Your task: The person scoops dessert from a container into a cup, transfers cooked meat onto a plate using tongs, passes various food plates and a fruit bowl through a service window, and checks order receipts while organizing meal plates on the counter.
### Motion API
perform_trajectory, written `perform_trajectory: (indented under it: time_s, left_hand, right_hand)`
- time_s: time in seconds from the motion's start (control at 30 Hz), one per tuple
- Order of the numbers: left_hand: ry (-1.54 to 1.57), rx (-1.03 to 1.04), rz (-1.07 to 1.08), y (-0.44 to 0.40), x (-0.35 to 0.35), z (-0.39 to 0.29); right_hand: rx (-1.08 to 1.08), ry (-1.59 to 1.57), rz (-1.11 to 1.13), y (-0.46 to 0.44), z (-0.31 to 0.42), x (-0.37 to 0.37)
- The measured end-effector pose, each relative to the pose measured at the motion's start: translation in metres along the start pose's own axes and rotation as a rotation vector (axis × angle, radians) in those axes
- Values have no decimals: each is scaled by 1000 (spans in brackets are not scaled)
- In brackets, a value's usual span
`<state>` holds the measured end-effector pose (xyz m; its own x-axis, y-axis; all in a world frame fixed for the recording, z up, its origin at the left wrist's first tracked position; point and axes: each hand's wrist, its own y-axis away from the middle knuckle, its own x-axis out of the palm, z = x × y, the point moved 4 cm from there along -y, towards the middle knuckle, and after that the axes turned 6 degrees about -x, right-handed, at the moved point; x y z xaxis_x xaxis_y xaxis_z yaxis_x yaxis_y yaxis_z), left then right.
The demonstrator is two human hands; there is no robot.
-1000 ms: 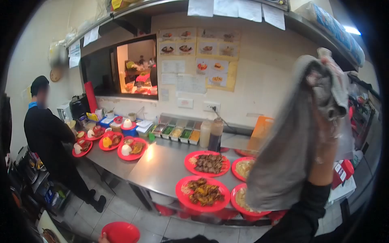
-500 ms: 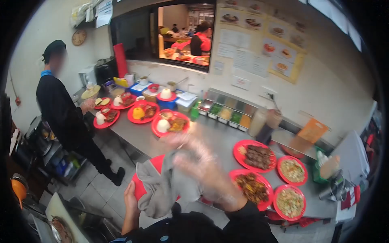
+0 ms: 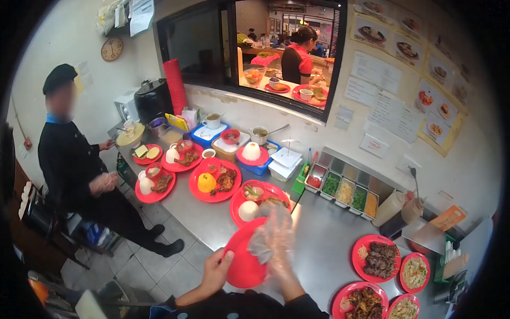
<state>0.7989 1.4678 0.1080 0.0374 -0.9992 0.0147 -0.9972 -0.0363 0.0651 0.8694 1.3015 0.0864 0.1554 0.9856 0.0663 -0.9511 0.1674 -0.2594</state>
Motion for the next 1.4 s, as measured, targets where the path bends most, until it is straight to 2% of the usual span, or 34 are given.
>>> perform_trajectory:
  time_s: [0.03,0.1,0.23,0.3,0.37,0.4,0.47,0.5,0.57,0.6,0.63,0.7,0.73,0.77,0.8,0.83,0.87,0.9,0.97,1.0,1.07,1.1,1.17,1.2,1.23,1.27,1.3,1.33,1.37,1.4]
  left_hand:
    - [8,55,27,-15,0,-4]
    - [37,101,103,-50,5,-9]
    - [71,252,273,-114,23,9]
    - [120,267,335,-136,18,-6]
    - [-51,320,512,-141,10,-32]
    - [-53,316,532,-143,-1,-44]
    - [-189,384,698,-140,-14,-66]
    - [-185,381,721,-141,-18,-73]
    - [16,657,667,-141,-29,-94]
    - [-15,715,645,-142,-31,-98]
    - [-5,703,666,-150,-27,-90]
    - [69,875,520,-167,-14,-70]
    - [104,868,438,-169,-8,-70]
    - [134,856,363,-171,-2,-71]
    - [119,730,360,-179,9,-62]
    - [97,610,348,-191,21,-53]
    - [260,385,424,-213,35,-46]
    - [413,152,483,-226,45,-38]
    - [428,130,436,-232,47,-36]
    - [437,111,381,-236,44,-34]
    - [324,187,358,-230,44,-34]
    - [213,243,365,-220,49,-31]
    - [212,191,501,-199,70,-7]
    - [242,87,618,-187,78,4]
    - [270,-14,738,-174,81,3]
    - [278,-4,728,-166,78,-2]
    - [160,141,733,-158,75,-10]
    - [33,277,737,-149,73,-16]
    - [45,281,758,-142,71,-20]
    - [22,266,756,-143,74,-18]
  right_hand:
    - [-2,2,-9,-6,-11,-8]
    - [-310,804,-124,-12,-17,-16]
    - [-293,936,-60,3,20,53]
    - [-303,954,-209,-10,22,63]
    - [-316,972,-351,-23,27,60]
    - [-318,980,-422,-28,29,56]
    - [-193,672,-653,-40,40,27]
    - [-185,683,-672,-37,36,7]
    - [-174,36,-779,-30,13,-27]
    - [-167,47,-796,-27,3,-30]
    - [-168,-172,-797,-30,-3,-27]
    - [-127,-540,-761,-34,-7,-18]
    - [-134,-562,-857,-35,-10,-7]
    - [-105,-708,-788,-34,-10,20]
    - [-60,-673,-883,-25,-33,28]
    - [26,-616,-802,-14,-31,45]
    - [196,-581,-945,-13,-16,65]
    - [192,-577,-957,-2,3,64]
    - [355,196,-387,4,34,68]
    - [352,193,-368,9,43,68]
    - [-55,206,-210,8,66,72]
    - [-51,199,-185,3,64,75]
    - [-16,533,-457,0,65,67]
    - [-21,532,-443,-3,62,60]
    - [-36,681,-449,-7,57,48]
    - [-55,835,-452,-11,55,33]
    - [-77,987,-455,-16,56,20]
    - [218,559,-582,-14,52,6]
    - [221,555,-580,-16,50,5]
    - [83,472,-661,-18,50,2]
